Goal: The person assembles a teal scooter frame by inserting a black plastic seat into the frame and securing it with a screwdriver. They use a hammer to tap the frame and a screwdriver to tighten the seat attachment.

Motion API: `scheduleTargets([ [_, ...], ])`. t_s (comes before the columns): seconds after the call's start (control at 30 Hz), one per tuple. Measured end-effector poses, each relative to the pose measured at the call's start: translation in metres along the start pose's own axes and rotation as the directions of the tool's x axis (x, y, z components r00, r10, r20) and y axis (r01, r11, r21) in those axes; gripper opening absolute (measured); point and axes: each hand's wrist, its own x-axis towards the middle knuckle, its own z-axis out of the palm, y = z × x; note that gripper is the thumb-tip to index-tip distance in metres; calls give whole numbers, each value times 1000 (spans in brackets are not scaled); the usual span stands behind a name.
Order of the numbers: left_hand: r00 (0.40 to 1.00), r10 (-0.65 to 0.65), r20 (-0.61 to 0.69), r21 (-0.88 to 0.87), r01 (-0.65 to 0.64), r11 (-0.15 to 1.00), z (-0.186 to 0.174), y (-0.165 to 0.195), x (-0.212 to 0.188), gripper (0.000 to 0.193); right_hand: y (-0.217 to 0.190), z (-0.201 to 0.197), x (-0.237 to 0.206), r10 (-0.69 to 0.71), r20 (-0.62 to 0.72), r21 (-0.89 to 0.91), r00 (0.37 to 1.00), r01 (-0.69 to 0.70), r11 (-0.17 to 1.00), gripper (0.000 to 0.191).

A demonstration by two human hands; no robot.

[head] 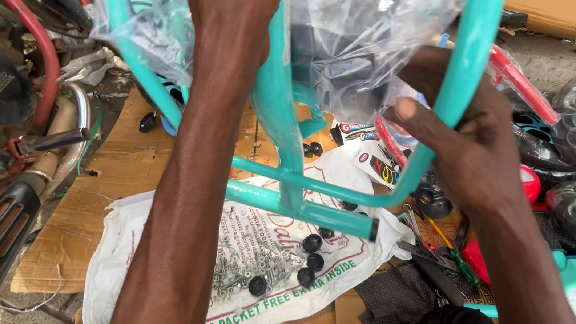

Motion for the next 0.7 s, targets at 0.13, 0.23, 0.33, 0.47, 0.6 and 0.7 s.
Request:
scheduleTargets([
  [0.13,994,-33,101,-71,41,997,4,11,1,47,-2,-5,-27,51,12,7,999,-51,999,52],
  [0.23,987,-33,156,-138,55,989,5,23,-7,46,20,-10,-36,77,20,226,997,-80,971,44],
  [0.33,992,55,117,-172,-34,984,-6,25,-33,45,44,-23,-41,32,40,81,999,-35,996,38],
  [0.47,980,-151,130,-256,180,950,-24,17,-54,59,77,-23,-37,-7,123,-15,992,8,1000,42],
  [0.6,987,-73,143,-167,97,981,-37,8,-51,44,97,1,-38,83,165,-94,983,-68,993,87],
  [0.7,988,-5,156,-111,23,994,-34,12,-59,37,108,32,-36,-89,159,-23,983,94,995,90],
])
